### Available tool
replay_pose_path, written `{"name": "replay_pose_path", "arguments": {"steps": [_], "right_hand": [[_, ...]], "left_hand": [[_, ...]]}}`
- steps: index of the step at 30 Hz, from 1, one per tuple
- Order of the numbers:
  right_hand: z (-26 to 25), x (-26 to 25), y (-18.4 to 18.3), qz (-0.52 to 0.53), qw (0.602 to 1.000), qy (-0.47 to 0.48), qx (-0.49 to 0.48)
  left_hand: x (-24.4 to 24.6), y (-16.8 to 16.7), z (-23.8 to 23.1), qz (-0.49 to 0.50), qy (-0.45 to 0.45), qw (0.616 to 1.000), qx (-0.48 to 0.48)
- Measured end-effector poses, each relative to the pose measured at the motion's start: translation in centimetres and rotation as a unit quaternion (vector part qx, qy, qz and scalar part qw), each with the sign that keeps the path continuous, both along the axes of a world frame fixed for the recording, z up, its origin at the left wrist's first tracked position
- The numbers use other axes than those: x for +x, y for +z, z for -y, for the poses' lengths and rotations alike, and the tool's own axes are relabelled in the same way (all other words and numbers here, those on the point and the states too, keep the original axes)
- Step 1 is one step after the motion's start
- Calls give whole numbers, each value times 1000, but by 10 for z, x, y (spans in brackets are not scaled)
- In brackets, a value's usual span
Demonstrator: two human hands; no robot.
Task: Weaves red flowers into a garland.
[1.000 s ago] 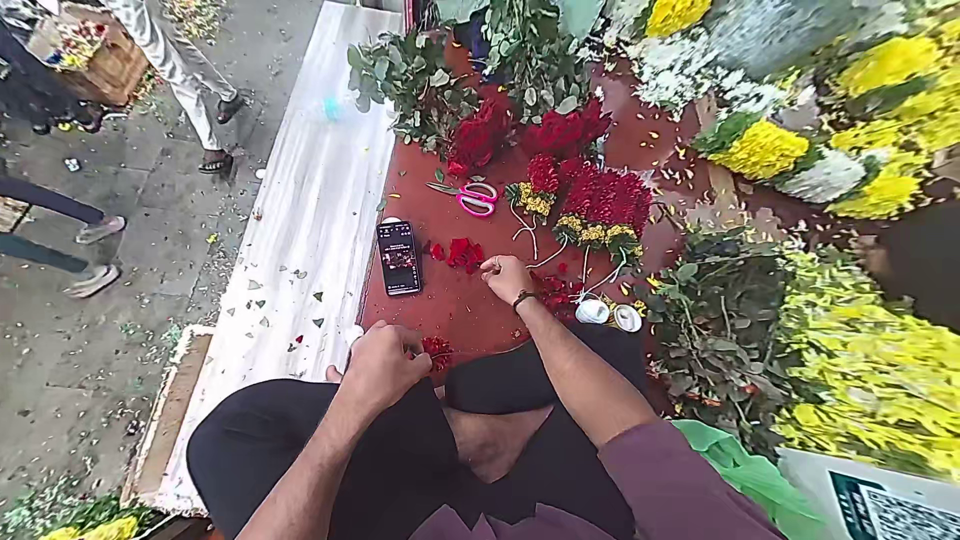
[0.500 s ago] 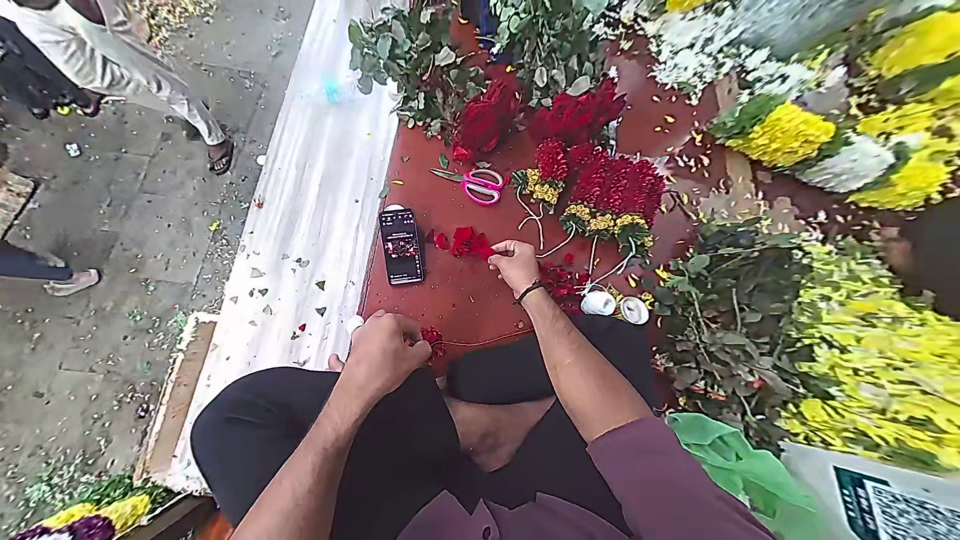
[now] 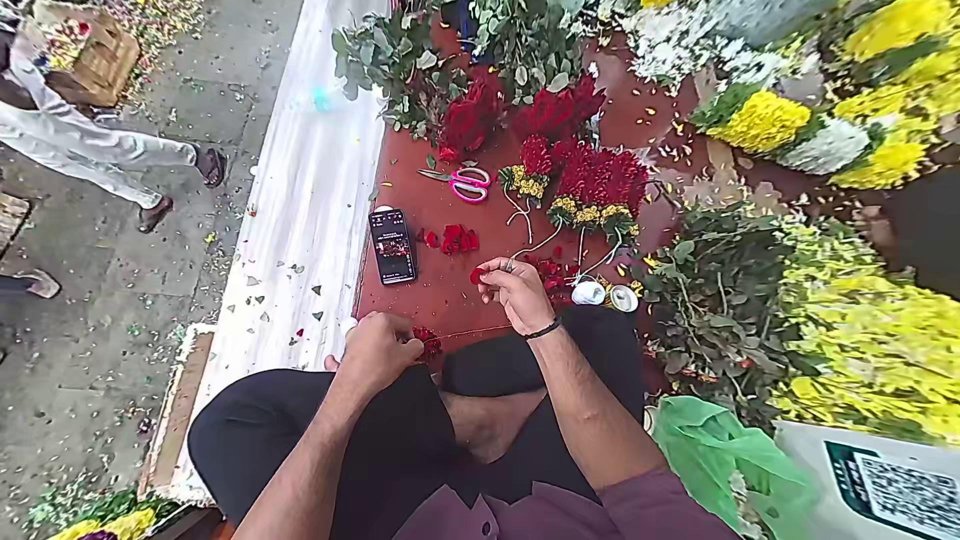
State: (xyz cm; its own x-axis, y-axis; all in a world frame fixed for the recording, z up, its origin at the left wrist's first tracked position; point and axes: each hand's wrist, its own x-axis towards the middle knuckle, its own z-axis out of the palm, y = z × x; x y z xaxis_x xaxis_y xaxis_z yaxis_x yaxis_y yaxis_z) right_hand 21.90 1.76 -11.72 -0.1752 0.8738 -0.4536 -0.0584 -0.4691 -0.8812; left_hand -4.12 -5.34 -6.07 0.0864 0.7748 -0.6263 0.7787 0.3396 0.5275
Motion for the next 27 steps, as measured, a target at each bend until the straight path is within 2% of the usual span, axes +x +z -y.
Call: {"name": "replay_pose_path", "arguments": {"steps": [5, 13, 19, 24, 27], "right_hand": [[-1, -1, -1, -9, 999, -1, 35], [1, 2, 0, 36, 997, 23, 67], [-2, 0, 0, 66, 984, 68, 151], [0, -6, 4, 107, 976, 69, 176], [6, -13, 9, 101, 978, 39, 179]], "left_hand": [[2, 0, 0, -10, 4, 1000, -22], [4, -4, -1, -16, -2, 999, -28], [4, -4, -1, -13, 5, 1000, -25], [2, -3, -1, -15, 10, 1000, -21], [2, -3, -1, -12, 18, 1000, -22]]}}
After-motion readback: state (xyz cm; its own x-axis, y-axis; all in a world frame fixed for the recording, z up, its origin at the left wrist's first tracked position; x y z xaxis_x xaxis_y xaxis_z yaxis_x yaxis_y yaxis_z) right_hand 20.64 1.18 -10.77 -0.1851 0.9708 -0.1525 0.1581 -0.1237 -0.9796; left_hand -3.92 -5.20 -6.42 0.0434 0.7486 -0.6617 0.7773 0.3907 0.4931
